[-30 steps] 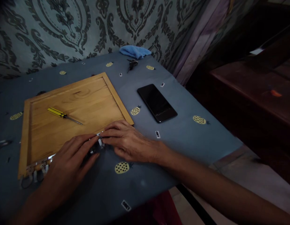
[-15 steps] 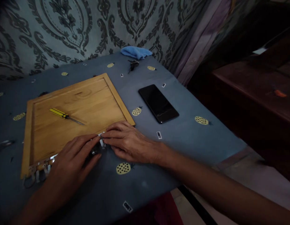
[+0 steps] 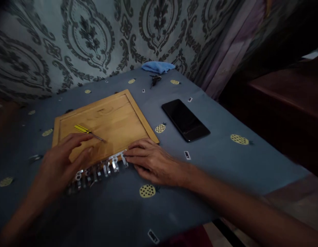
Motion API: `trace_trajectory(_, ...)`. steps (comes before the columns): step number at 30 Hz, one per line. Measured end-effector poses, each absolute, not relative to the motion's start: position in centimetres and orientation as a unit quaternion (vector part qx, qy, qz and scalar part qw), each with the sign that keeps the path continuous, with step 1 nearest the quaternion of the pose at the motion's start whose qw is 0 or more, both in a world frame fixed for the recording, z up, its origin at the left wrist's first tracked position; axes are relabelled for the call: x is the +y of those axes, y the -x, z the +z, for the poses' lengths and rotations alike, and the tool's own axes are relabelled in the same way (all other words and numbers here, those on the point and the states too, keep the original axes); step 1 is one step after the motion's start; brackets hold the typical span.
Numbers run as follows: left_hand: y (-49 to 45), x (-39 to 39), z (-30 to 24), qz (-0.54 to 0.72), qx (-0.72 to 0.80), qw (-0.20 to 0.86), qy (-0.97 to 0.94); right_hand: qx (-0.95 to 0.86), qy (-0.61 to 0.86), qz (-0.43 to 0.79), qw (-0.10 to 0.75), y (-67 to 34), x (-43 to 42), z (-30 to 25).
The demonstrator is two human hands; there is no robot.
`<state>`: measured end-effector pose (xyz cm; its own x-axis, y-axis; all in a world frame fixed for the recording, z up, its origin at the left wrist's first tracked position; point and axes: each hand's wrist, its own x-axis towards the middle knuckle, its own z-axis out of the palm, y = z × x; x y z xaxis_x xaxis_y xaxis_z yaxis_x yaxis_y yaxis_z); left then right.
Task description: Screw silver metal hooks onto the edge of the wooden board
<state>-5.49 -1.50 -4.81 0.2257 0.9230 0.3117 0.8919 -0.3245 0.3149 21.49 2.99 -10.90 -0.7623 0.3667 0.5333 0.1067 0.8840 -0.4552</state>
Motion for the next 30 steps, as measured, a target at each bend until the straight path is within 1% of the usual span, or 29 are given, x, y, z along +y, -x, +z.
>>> trace_trajectory(3,7.6,0.6,-5.0,0.182,0.613,-0.014,-0.769,-0.915,0.124,0.199,0.328,-21.4,3.1,-11.1)
trace_trajectory(5,8.5,1.8,-5.6,0.168,0.61,-0.019,-0.774,-0.916,0.126,0.196,0.327,-21.5,3.2,-11.2)
trace_trajectory(8,9.1,2.8,-6.8,0.15,0.602,-0.008,-0.784,-0.919,0.127,0.196,0.318,-21.5,3.3,-11.4)
trace_trajectory(12,9.6,3.3,-7.5,0.11,0.6,0.013,-0.792,-0.916,0.118,0.19,0.333,-21.4,3.4,-11.8)
trace_trajectory(22,12.0,4.3,-6.3,0.018,0.635,0.011,-0.773,-0.924,0.117,0.17,0.322,-21.5,3.7,-12.1)
trace_trajectory(30,12.4,4.2,-5.2,0.008,0.629,0.06,-0.775,-0.924,0.125,0.181,0.314,-21.7,3.6,-12.1)
